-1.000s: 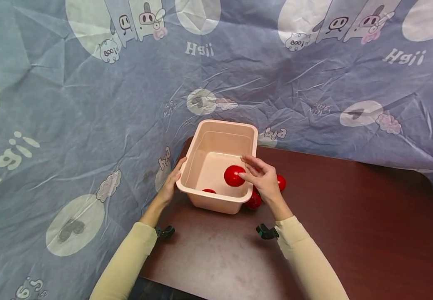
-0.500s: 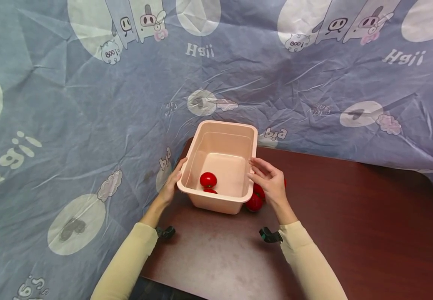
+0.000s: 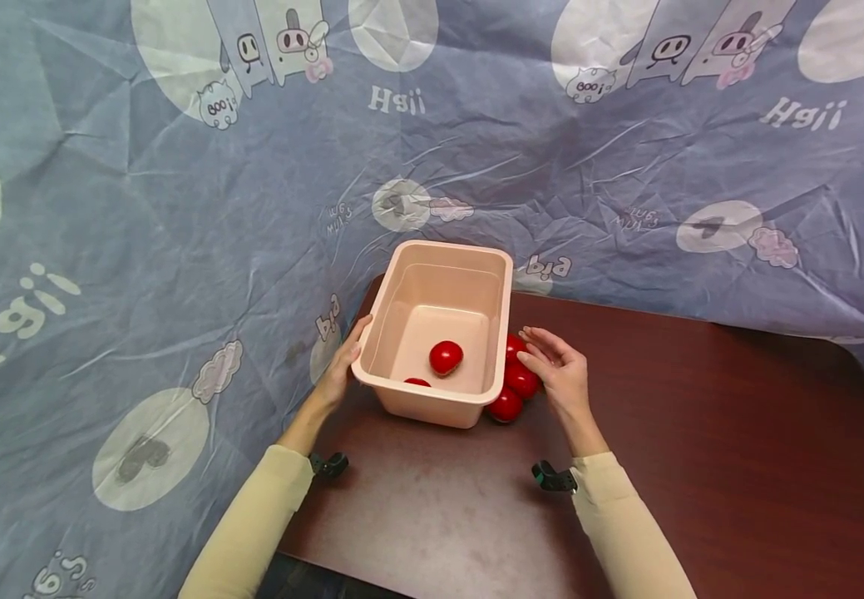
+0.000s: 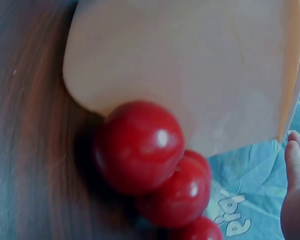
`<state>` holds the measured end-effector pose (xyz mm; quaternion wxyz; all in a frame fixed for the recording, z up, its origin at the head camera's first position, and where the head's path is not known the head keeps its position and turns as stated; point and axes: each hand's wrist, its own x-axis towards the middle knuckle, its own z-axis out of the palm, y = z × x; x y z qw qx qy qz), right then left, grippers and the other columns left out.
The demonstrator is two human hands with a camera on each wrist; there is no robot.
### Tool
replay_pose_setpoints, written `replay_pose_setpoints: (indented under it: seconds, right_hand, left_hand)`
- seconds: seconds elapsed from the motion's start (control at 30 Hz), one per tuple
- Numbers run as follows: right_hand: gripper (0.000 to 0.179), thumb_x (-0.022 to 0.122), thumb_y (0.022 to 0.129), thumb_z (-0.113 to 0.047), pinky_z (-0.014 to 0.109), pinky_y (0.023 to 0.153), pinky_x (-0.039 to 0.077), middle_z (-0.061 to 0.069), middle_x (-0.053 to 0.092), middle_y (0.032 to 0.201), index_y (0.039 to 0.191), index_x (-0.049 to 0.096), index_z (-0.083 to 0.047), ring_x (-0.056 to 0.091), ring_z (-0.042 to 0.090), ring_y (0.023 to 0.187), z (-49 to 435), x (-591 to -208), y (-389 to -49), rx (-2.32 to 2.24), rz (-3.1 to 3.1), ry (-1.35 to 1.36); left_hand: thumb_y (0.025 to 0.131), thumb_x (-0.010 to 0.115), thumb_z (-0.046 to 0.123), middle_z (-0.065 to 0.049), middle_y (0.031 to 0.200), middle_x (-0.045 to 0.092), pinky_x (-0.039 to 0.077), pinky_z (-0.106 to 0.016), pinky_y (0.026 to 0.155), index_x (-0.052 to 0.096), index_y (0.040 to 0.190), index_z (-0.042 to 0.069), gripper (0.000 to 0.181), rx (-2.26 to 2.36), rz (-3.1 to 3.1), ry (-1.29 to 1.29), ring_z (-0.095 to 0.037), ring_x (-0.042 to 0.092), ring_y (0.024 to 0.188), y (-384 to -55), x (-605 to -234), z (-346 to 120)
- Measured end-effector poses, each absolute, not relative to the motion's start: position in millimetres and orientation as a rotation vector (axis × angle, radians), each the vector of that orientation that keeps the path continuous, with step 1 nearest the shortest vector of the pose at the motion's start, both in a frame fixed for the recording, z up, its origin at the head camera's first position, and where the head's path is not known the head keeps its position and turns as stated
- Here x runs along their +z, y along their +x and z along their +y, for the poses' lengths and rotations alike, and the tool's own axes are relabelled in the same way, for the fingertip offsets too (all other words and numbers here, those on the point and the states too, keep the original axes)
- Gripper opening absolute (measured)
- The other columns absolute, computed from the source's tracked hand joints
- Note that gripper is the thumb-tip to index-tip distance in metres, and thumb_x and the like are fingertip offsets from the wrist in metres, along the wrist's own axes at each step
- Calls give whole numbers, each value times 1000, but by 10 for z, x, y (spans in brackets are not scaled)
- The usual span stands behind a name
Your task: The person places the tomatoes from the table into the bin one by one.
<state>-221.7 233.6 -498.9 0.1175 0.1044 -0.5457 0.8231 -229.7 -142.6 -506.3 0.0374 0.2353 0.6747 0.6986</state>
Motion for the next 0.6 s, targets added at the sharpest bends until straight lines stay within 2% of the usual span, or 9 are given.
replay_pose_setpoints:
  seconds: [0.13,0.27,0.33,0.47,0.53,0.6]
  right_hand:
    - [53,66,80,18,28,91,51,17,68,120,129,46,22,69,18,107,2405,-5099,-2217,2377,-1667,280]
    - [53,67,80,16,27,90,51,15,69,118,128,48,21,70,14,103,2428,-5208,-2217,2346,-1721,218]
    - [53,68,79,15,27,90,51,15,69,118,128,48,21,70,14,104,2431,-5259,-2213,2332,-1753,175]
    - [56,70,80,12,25,91,51,14,68,120,130,47,20,68,14,106,2439,-5364,-2222,2292,-1855,69]
    - [57,71,80,9,24,92,49,13,67,122,131,48,18,68,12,107,2447,-5415,-2232,2264,-1916,21]
    - [57,71,81,8,22,93,48,10,67,122,132,48,16,67,9,107,2455,-5463,-2242,2239,-1965,-18]
  left_hand:
    - [101,26,14,-33,141,38,40,-25,48,19,156,8,56,2147,2070,705,-20,44,51,-2295,-5068,-1425]
    - [101,26,14,-34,143,35,40,-26,48,19,156,8,56,2145,2070,710,-28,42,52,-2295,-5085,-1436]
    - [101,26,14,-35,135,41,40,-28,47,19,156,8,56,2146,2069,707,-36,40,51,-2295,-5095,-1437]
    - [101,25,14,-34,109,49,41,-28,47,18,156,8,56,2149,2053,709,-51,34,56,-2298,-5103,-1432]
    - [101,25,13,-36,110,48,41,-27,48,18,156,8,55,2152,2051,720,-49,35,56,-2304,-5097,-1430]
    - [101,25,13,-37,124,45,43,-26,53,18,156,8,55,2150,2061,725,-41,43,60,-2310,-5087,-1428]
